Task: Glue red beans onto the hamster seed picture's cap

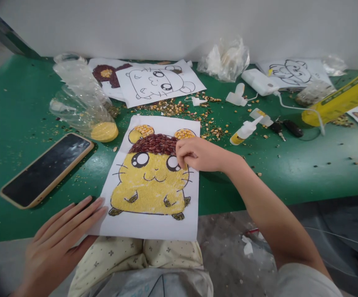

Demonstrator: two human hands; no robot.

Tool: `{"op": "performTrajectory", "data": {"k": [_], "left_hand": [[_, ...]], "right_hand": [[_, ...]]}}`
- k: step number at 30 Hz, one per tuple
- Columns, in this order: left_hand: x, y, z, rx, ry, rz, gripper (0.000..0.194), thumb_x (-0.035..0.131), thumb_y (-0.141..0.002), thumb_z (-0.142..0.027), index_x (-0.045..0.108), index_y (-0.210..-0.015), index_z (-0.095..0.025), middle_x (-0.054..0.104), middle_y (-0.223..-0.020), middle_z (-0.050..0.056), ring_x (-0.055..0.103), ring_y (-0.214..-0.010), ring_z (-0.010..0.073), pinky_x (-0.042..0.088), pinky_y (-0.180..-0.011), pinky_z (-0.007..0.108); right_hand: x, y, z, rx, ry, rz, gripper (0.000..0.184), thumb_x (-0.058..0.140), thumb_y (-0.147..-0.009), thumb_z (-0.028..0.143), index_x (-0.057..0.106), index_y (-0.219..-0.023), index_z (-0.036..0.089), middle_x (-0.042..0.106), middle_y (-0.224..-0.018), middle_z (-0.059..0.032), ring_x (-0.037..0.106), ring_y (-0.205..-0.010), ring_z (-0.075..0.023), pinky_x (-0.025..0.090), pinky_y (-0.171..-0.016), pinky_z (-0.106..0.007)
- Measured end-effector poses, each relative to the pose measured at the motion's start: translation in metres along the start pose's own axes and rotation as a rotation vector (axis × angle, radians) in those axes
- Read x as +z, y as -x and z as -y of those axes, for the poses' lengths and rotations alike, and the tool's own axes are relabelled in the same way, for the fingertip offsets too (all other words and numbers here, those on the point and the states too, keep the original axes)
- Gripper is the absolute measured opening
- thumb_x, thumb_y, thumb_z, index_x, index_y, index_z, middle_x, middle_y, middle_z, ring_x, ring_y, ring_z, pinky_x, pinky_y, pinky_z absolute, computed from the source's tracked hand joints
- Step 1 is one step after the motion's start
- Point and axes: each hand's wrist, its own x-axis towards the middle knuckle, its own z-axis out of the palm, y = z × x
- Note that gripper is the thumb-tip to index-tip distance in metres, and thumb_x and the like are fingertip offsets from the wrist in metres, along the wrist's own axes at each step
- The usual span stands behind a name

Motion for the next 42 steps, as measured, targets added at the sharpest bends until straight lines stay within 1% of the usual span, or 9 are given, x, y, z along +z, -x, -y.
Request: {"op": "performTrajectory", "data": {"k": [7, 10, 12, 15, 20, 26, 30, 35, 42], "left_hand": [[-0.001, 0.000, -0.001, 0.006, 0.003, -0.007, 0.053, 0.062, -0.079, -0.012, 0.050, -0.131, -0.022, 0.063, -0.122, 0.006, 0.057, -0.113, 0.0257, 0.042, -0.102, 0.043], [0.000, 0.000, 0.000, 0.003, -0.002, -0.002, 0.052, 0.061, -0.080, -0.013, 0.050, -0.130, -0.022, 0.063, -0.121, 0.004, 0.057, -0.114, 0.0247, 0.040, -0.103, 0.041], [0.000, 0.001, 0.000, 0.003, -0.004, -0.005, 0.051, 0.060, -0.081, -0.013, 0.051, -0.130, -0.022, 0.063, -0.121, 0.004, 0.057, -0.114, 0.0239, 0.039, -0.105, 0.041], [0.001, 0.001, 0.002, 0.017, -0.012, -0.021, 0.049, 0.059, -0.081, -0.013, 0.052, -0.129, -0.021, 0.063, -0.121, 0.004, 0.057, -0.114, 0.0230, 0.038, -0.105, 0.039], [0.001, 0.001, 0.003, 0.036, -0.036, -0.033, 0.045, 0.055, -0.083, -0.015, 0.052, -0.128, -0.022, 0.063, -0.122, 0.003, 0.056, -0.115, 0.0219, 0.037, -0.106, 0.038], [-0.004, -0.004, 0.004, 0.083, -0.099, -0.013, 0.043, 0.052, -0.086, -0.026, 0.051, -0.129, -0.021, 0.059, -0.127, 0.003, 0.055, -0.116, 0.0236, 0.034, -0.105, 0.038], [-0.011, -0.007, 0.000, 0.090, -0.119, 0.017, 0.051, 0.054, -0.085, -0.038, 0.047, -0.133, -0.020, 0.053, -0.134, 0.003, 0.049, -0.120, 0.0264, 0.032, -0.103, 0.038], [-0.010, -0.009, -0.008, 0.090, -0.105, -0.029, 0.044, 0.055, -0.086, -0.031, 0.051, -0.129, -0.024, 0.054, -0.133, 0.004, 0.048, -0.121, 0.0248, 0.038, -0.099, 0.038], [0.005, -0.015, -0.022, -0.078, -0.018, -0.147, 0.030, 0.054, -0.087, -0.030, 0.060, -0.116, -0.028, 0.061, -0.118, 0.006, 0.054, -0.112, 0.0230, 0.047, -0.090, 0.039]], "right_hand": [[0.000, -0.001, -0.001, -0.019, 0.024, -0.034, 0.029, 0.038, -0.072, -0.001, 0.059, -0.066, 0.018, 0.058, -0.080, -0.0023, 0.052, -0.073, -0.0130, 0.039, -0.070, -0.027], [0.001, -0.002, -0.001, -0.019, 0.047, -0.112, 0.022, 0.042, -0.078, 0.004, 0.058, -0.079, 0.019, 0.058, -0.084, -0.0026, 0.051, -0.074, -0.0135, 0.038, -0.068, -0.026], [0.001, -0.003, -0.001, 0.018, 0.064, -0.152, 0.009, 0.052, -0.079, 0.013, 0.054, -0.086, 0.019, 0.056, -0.086, -0.0023, 0.049, -0.071, -0.0128, 0.036, -0.064, -0.025], [0.001, -0.004, 0.000, 0.092, 0.094, -0.197, 0.015, 0.062, -0.078, 0.027, 0.050, -0.082, 0.019, 0.055, -0.082, -0.0007, 0.047, -0.066, -0.0116, 0.034, -0.060, -0.023], [-0.005, -0.005, -0.008, 0.203, 0.153, -0.298, 0.016, 0.055, -0.085, 0.033, 0.055, -0.077, 0.019, 0.061, -0.075, 0.0001, 0.051, -0.064, -0.0119, 0.033, -0.060, -0.023], [-0.005, -0.008, -0.027, 0.348, 0.361, -0.505, 0.032, 0.043, -0.091, 0.037, 0.055, -0.113, 0.017, 0.061, -0.114, -0.0113, 0.054, -0.105, -0.0252, 0.040, -0.086, -0.037], [-0.004, -0.018, -0.023, 0.457, 0.446, -0.418, 0.041, 0.040, -0.092, 0.039, 0.051, -0.121, 0.013, 0.055, -0.126, -0.0154, 0.047, -0.118, -0.0292, 0.036, -0.097, -0.043], [-0.009, -0.044, -0.013, 0.493, 0.475, -0.392, 0.045, 0.047, -0.089, 0.041, 0.052, -0.122, 0.010, 0.055, -0.125, -0.0174, 0.050, -0.115, -0.0304, 0.040, -0.095, -0.041], [-0.023, -0.072, 0.005, 0.594, 0.464, -0.318, 0.032, 0.054, -0.089, 0.033, 0.055, -0.116, 0.017, 0.057, -0.118, -0.0087, 0.058, -0.100, -0.0200, 0.050, -0.085, -0.040]]}}
